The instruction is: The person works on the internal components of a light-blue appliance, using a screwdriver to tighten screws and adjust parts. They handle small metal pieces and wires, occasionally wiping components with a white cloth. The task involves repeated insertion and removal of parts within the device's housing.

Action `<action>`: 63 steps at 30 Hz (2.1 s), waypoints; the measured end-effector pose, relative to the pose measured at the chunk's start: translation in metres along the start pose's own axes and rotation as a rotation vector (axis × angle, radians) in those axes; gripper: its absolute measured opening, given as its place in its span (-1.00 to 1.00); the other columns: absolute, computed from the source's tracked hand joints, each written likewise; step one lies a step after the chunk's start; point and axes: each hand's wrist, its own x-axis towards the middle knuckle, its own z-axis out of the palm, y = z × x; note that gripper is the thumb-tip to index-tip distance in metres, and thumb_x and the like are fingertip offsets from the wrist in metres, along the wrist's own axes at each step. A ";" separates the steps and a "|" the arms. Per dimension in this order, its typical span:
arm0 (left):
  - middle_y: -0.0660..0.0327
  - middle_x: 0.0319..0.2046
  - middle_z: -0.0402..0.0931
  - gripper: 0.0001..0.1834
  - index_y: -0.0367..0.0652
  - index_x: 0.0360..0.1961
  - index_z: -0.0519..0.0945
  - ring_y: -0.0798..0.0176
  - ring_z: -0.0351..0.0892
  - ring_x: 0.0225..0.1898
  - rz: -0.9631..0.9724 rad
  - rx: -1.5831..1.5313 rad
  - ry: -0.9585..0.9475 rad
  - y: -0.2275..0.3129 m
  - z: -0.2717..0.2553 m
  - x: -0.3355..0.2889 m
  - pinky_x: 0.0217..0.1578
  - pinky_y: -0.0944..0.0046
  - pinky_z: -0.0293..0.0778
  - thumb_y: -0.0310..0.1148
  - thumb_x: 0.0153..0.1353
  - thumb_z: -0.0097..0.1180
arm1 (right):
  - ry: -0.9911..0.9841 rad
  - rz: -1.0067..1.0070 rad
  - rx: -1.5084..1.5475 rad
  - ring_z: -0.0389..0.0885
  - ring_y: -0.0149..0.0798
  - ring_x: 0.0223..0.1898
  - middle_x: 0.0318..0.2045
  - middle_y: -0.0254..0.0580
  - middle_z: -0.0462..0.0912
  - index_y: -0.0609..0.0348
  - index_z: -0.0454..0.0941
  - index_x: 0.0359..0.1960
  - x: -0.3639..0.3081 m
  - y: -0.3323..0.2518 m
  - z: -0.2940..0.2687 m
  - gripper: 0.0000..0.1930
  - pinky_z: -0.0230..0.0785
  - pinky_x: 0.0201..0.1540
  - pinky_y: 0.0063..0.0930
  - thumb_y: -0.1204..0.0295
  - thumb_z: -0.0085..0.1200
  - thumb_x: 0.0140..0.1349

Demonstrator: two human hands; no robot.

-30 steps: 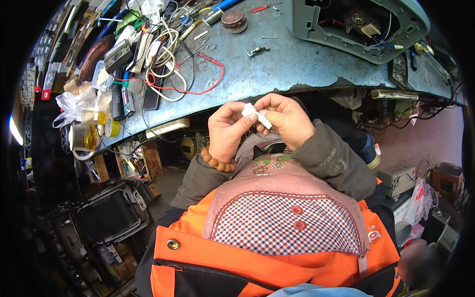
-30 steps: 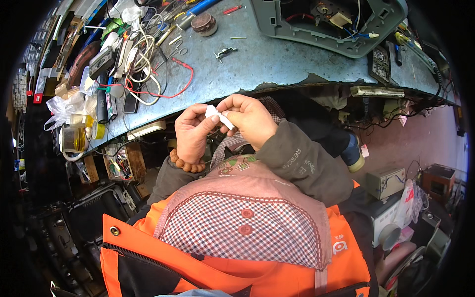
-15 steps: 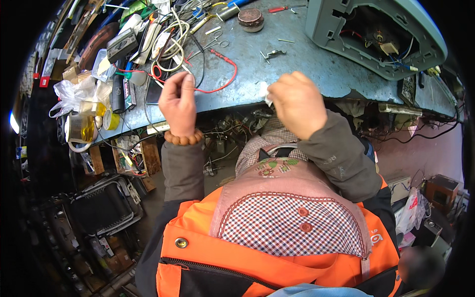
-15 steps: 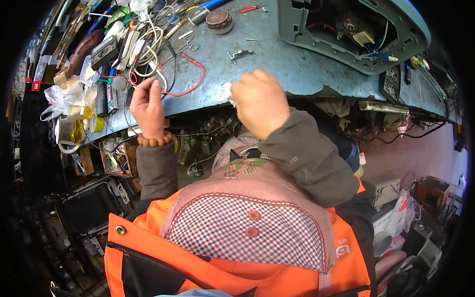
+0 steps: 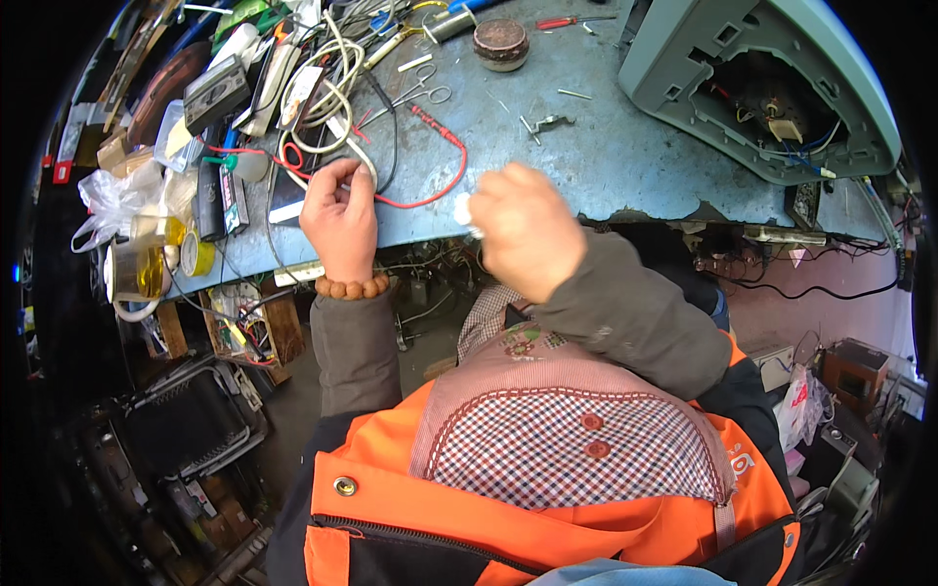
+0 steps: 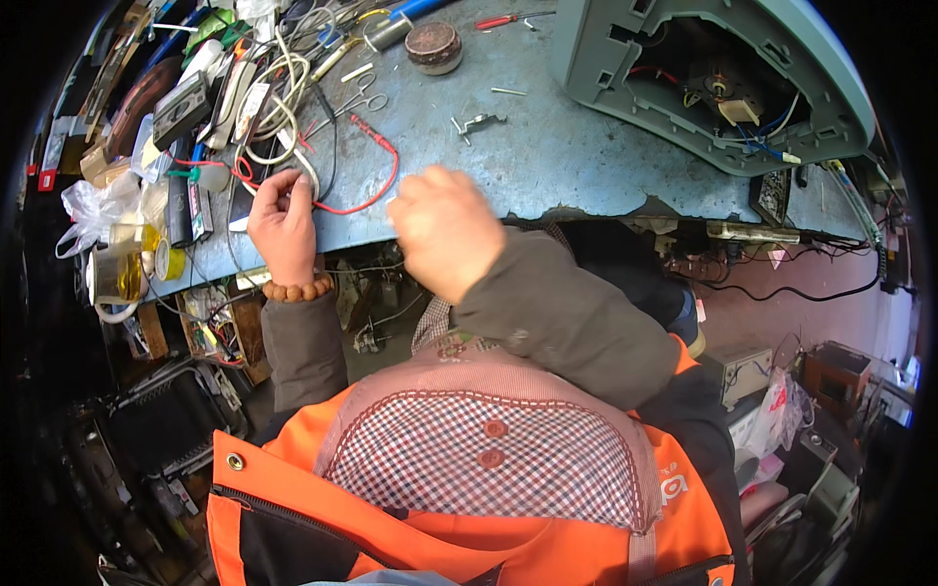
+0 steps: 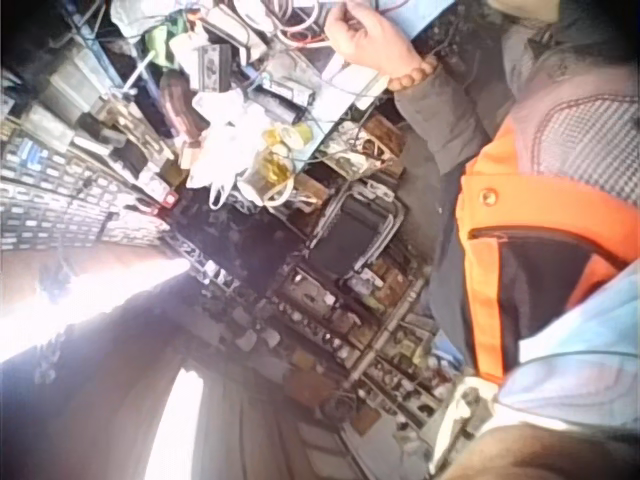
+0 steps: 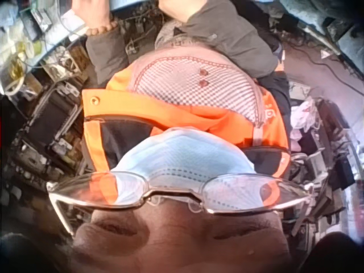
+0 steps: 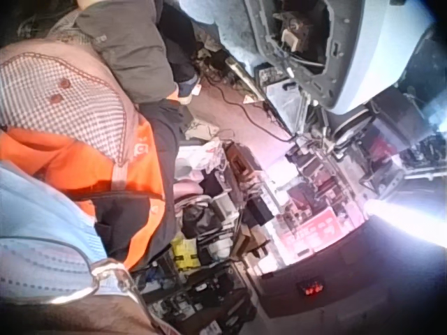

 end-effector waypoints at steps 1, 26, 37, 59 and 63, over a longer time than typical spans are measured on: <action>0.37 -0.36 0.64 -0.91 -0.30 -0.16 0.78 0.57 0.42 -0.43 0.034 -0.003 0.012 -0.004 0.000 0.001 -0.38 0.45 0.41 -0.50 0.37 0.40 | 0.031 0.070 -0.066 0.59 0.04 -0.17 -0.32 -0.16 0.61 0.13 0.62 -0.43 -0.002 0.013 -0.009 -0.92 0.50 -0.08 -0.05 0.58 0.21 0.03; 0.21 -0.24 0.74 -0.79 -0.35 -0.06 0.78 0.35 0.62 -0.23 0.167 0.175 -0.053 -0.031 0.001 0.013 -0.14 0.28 0.56 -0.43 0.37 0.40 | 0.122 0.045 0.051 0.64 0.16 -0.20 -0.40 -0.02 0.67 0.09 0.67 -0.50 -0.016 0.005 0.013 -0.94 0.50 -0.09 0.06 0.43 0.27 -0.04; 0.00 -0.05 0.84 -0.67 -0.42 0.01 0.80 0.13 0.76 -0.08 0.265 0.547 -0.166 -0.009 -0.016 0.022 0.07 0.15 0.64 -0.29 0.50 0.31 | 0.508 0.442 0.215 0.74 -0.13 -0.19 -0.30 -0.16 0.75 0.11 0.76 -0.23 -0.185 0.040 -0.071 -0.85 0.62 -0.14 -0.12 0.40 0.29 0.20; -0.01 -0.01 0.83 -0.64 -0.37 0.04 0.82 0.08 0.77 -0.01 0.433 0.483 -0.151 -0.030 -0.036 0.053 0.14 0.12 0.63 -0.25 0.47 0.36 | 0.981 2.397 0.564 0.79 -0.22 -0.30 -0.30 -0.13 0.80 0.22 0.74 -0.05 -0.700 0.083 -0.007 -0.79 0.62 -0.34 -0.26 0.36 0.24 0.43; 0.00 0.05 0.77 -0.67 -0.36 0.15 0.75 0.15 0.72 0.00 0.225 0.448 -0.094 0.016 -0.004 0.026 0.12 0.13 0.63 -0.44 0.44 0.31 | 0.994 2.354 0.319 0.78 -0.20 -0.31 -0.33 -0.09 0.79 0.22 0.72 -0.13 -0.821 0.039 -0.038 -0.77 0.60 -0.37 -0.27 0.29 0.17 0.49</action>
